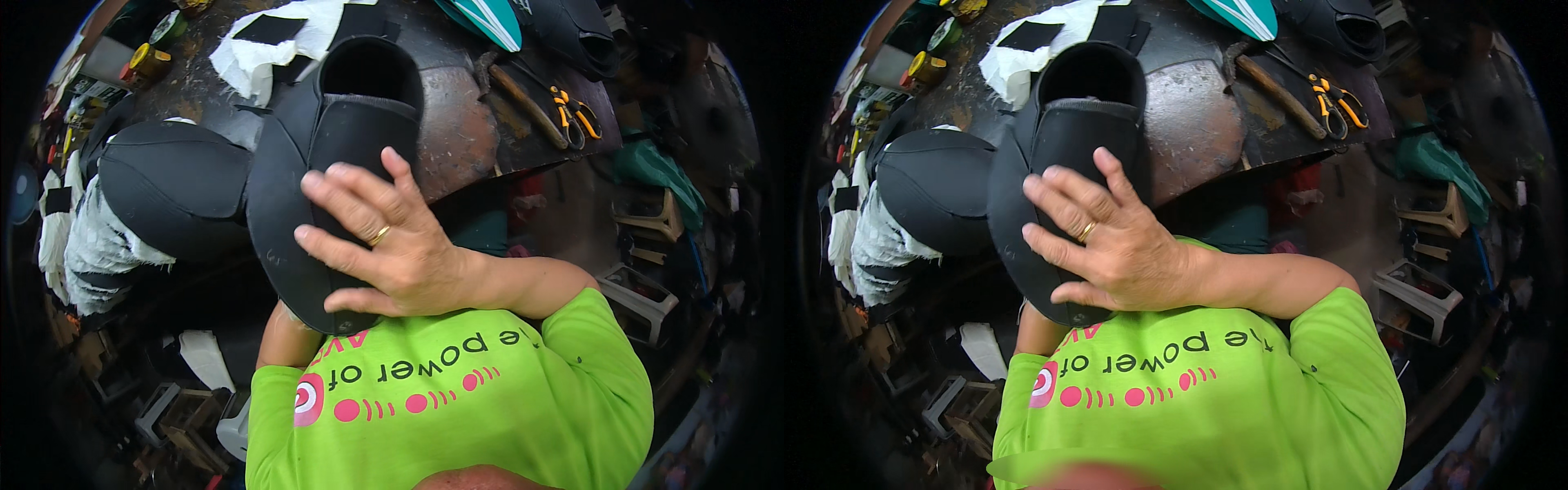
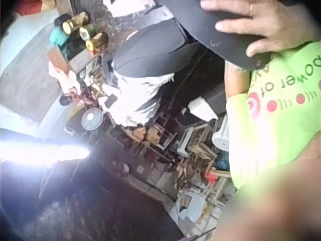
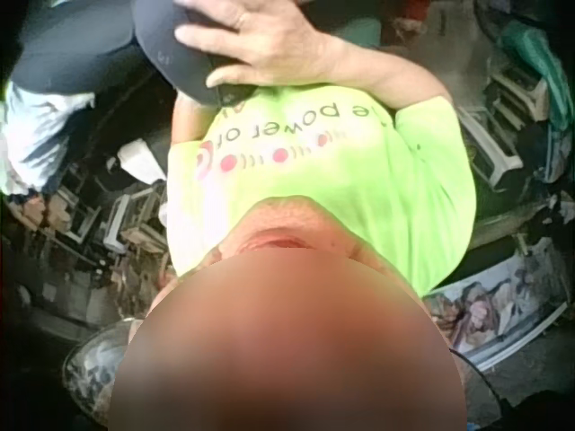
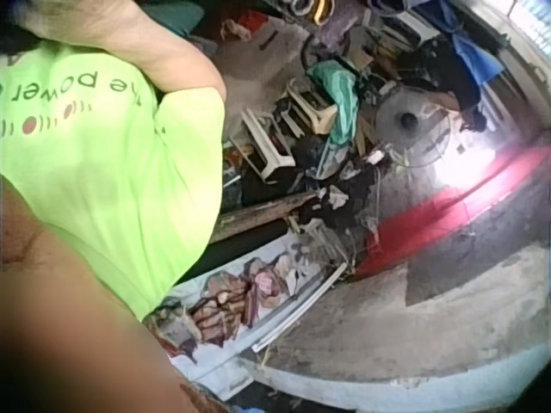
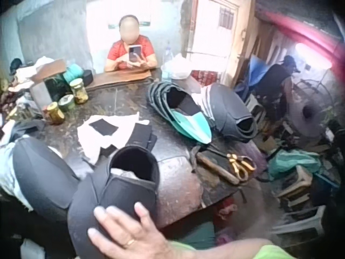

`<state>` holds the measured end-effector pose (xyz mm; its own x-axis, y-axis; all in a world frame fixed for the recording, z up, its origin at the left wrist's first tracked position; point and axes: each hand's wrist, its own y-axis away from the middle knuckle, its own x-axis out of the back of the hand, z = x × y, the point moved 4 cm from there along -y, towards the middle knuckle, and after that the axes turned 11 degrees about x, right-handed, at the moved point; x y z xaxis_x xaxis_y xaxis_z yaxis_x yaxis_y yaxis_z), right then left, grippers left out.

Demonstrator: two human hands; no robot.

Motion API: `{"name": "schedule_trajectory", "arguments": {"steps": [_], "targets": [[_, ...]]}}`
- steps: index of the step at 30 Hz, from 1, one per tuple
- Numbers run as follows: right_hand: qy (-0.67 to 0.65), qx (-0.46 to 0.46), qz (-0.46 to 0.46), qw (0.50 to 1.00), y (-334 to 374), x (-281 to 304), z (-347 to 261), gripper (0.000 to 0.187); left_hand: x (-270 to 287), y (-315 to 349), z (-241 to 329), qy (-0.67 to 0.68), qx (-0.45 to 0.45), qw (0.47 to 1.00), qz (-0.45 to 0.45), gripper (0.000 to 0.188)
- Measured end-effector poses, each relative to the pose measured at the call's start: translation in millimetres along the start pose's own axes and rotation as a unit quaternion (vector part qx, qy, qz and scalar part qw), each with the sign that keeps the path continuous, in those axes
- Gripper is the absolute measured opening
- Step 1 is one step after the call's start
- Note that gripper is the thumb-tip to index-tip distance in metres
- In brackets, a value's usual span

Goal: The person lines the interior of a teal helmet with white padding and black fabric. They repeatedly position the materials, press them into place, and trim excess with yellow-handled scissors. The person works on multiple sections of the helmet's inner surface, adjusting and cutting the fabric to fit the curved interior.

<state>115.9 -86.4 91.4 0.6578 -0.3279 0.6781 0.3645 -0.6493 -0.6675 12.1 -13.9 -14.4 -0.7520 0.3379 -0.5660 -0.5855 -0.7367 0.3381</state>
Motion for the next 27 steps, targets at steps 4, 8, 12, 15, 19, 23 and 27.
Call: {"name": "schedule_trajectory", "arguments": {"steps": [4,8,12,15,19,23,27], "targets": [[0.036,0.036,-0.018,0.999,4.2,-31.5,-0.1,0.053,17.7,21.4,-8.0,0.041,0.048,0.998,-0.015,0.037],[0.036,0.061,-0.020,0.997,12.0,-36.7,-0.6,0.052,21.2,20.3,-6.2,0.037,0.054,0.998,-0.024,0.043],[-0.036,0.029,0.088,0.995,12.2,-18.7,7.3,0.053,13.2,15.7,-3.3,0.014,0.054,0.998,-0.043,0.049],[-0.046,-0.017,0.108,0.993,13.4,-7.2,17.5,0.059,-0.5,14.5,3.4,-0.021,0.050,0.997,-0.052,0.053],[-0.100,-0.050,0.153,0.982,17.9,6.6,25.1,0.067,-34.1,10.8,34.8,-0.329,-0.138,0.934,-0.022,0.060],[-0.388,-0.207,0.273,0.855,29.8,21.2,70.6,0.064,-67.0,-13.7,48.9,-0.681,-0.372,0.620,0.112,0.066],[-0.099,-0.327,0.219,0.914,44.5,45.8,118.8,0.050,-64.3,-60.0,14.8,-0.781,-0.244,0.566,0.101,0.083]]}}
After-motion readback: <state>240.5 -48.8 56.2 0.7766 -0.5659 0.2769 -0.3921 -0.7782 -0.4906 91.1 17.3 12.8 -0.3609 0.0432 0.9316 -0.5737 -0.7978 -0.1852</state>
